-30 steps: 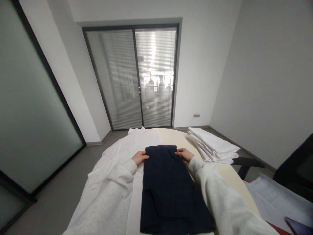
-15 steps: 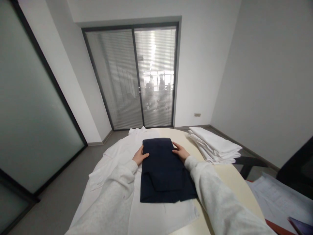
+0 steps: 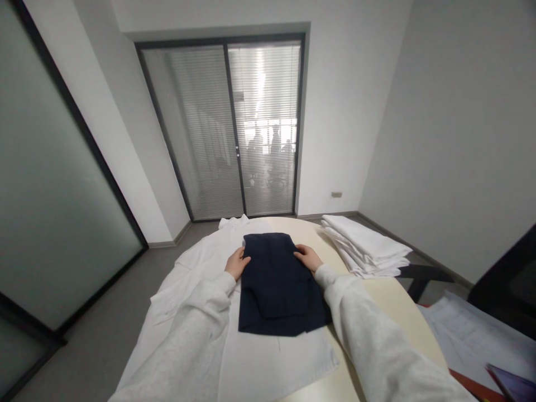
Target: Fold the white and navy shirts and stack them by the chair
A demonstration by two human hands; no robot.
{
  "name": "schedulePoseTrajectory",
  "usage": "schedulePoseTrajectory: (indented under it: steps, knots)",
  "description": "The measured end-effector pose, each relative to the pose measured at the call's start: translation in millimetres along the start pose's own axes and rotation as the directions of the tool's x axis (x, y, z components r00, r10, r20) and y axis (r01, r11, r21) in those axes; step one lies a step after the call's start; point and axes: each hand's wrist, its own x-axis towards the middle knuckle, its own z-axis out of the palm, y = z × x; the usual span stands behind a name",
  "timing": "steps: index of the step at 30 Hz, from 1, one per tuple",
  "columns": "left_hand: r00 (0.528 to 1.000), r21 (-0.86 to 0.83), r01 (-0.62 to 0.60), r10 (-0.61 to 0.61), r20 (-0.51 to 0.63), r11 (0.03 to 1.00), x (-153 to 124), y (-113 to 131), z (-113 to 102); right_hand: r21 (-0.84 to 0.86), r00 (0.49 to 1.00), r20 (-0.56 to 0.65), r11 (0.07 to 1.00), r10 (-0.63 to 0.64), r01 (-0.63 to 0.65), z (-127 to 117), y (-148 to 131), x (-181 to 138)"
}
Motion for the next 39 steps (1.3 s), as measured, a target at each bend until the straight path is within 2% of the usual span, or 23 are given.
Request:
schedulePoseTrajectory:
  steps: [2,4,8,11,13,14,15,16,18,20,23,24,25,26,27,30,31,33,34,36,39]
  knots:
    - [0.994,0.013,-0.064,0.065,-0.086,0.998,2,-1,-1,-0.113,0.98,-0.133,0.985,-0.145,0.13,1,1,2]
    - [0.991,0.038,-0.067,0.071,-0.116,0.997,3,-3,-4,-0.181,0.957,-0.227,0.974,-0.178,0.138,2,6,3]
    - [0.993,0.073,0.043,-0.034,-0.116,0.996,1,-5,-8,-0.206,0.962,-0.27,0.978,-0.042,-0.015,-3,12,3]
    - [0.99,0.157,0.066,-0.045,-0.134,0.985,-1,3,-10,-0.258,0.964,-0.266,0.964,-0.002,-0.069,-20,3,1]
    - [0.996,0.278,0.052,-0.031,-0.08,0.959,-4,12,-12,-0.335,0.982,-0.175,0.933,0.076,-0.132,-32,-8,-5]
    - [0.999,0.339,0.051,-0.048,-0.017,0.94,-6,17,-12,-0.372,0.984,-0.083,0.911,0.159,-0.178,-36,-13,-10]
    - [0.994,0.385,0.058,-0.088,0.062,0.921,-9,23,-13,-0.402,0.966,0.028,0.887,0.259,-0.226,-39,-18,-15]
    - [0.977,0.414,0.076,-0.15,0.15,0.907,-12,28,-13,-0.42,0.922,0.141,0.866,0.359,-0.273,-40,-21,-22]
    - [0.903,0.433,0.133,-0.289,0.317,0.891,-19,37,-13,-0.41,0.809,0.321,0.842,0.493,-0.351,-38,-26,-34]
    - [0.793,0.437,0.178,-0.392,0.466,0.882,-25,45,-14,-0.356,0.75,0.414,0.85,0.515,-0.387,-34,-30,-42]
    - [0.616,0.42,0.176,-0.432,0.658,0.89,-29,53,-17,-0.291,0.758,0.461,0.885,0.462,-0.363,-32,-35,-46]
    - [0.572,0.414,0.166,-0.429,0.699,0.895,-29,54,-17,-0.31,0.761,0.468,0.89,0.449,-0.335,-32,-36,-46]
    - [0.553,0.414,0.146,-0.421,0.719,0.898,-29,55,-17,-0.354,0.764,0.471,0.888,0.441,-0.294,-33,-38,-45]
    - [0.566,0.425,0.113,-0.41,0.715,0.898,-28,54,-17,-0.42,0.771,0.471,0.878,0.428,-0.231,-32,-38,-45]
    - [0.608,0.453,0.064,-0.395,0.689,0.889,-27,53,-16,-0.503,0.787,0.466,0.853,0.405,-0.141,-31,-38,-45]
    - [0.804,0.581,-0.153,-0.241,0.543,0.799,-26,49,-11,-0.735,0.876,0.412,0.66,0.252,0.156,-27,-36,-50]
    - [0.85,0.612,-0.212,-0.166,0.5,0.762,-26,49,-10,-0.781,0.898,0.396,0.584,0.193,0.219,-26,-36,-53]
    - [0.897,0.623,-0.271,-0.043,0.441,0.734,-26,48,-7,-0.844,0.935,0.335,0.479,0.119,0.241,-24,-36,-59]
    - [0.907,0.6,-0.265,-0.016,0.421,0.755,-26,48,-6,-0.856,0.951,0.295,0.466,0.089,0.222,-25,-36,-61]
    - [0.914,0.5,-0.19,-0.033,0.404,0.845,-27,47,-5,-0.825,0.974,0.224,0.536,0.017,0.18,-25,-38,-65]
    - [0.894,0.287,0.019,-0.145,0.425,0.958,-26,45,-4,-0.59,0.986,0.164,0.801,-0.003,0.101,-19,-39,-66]
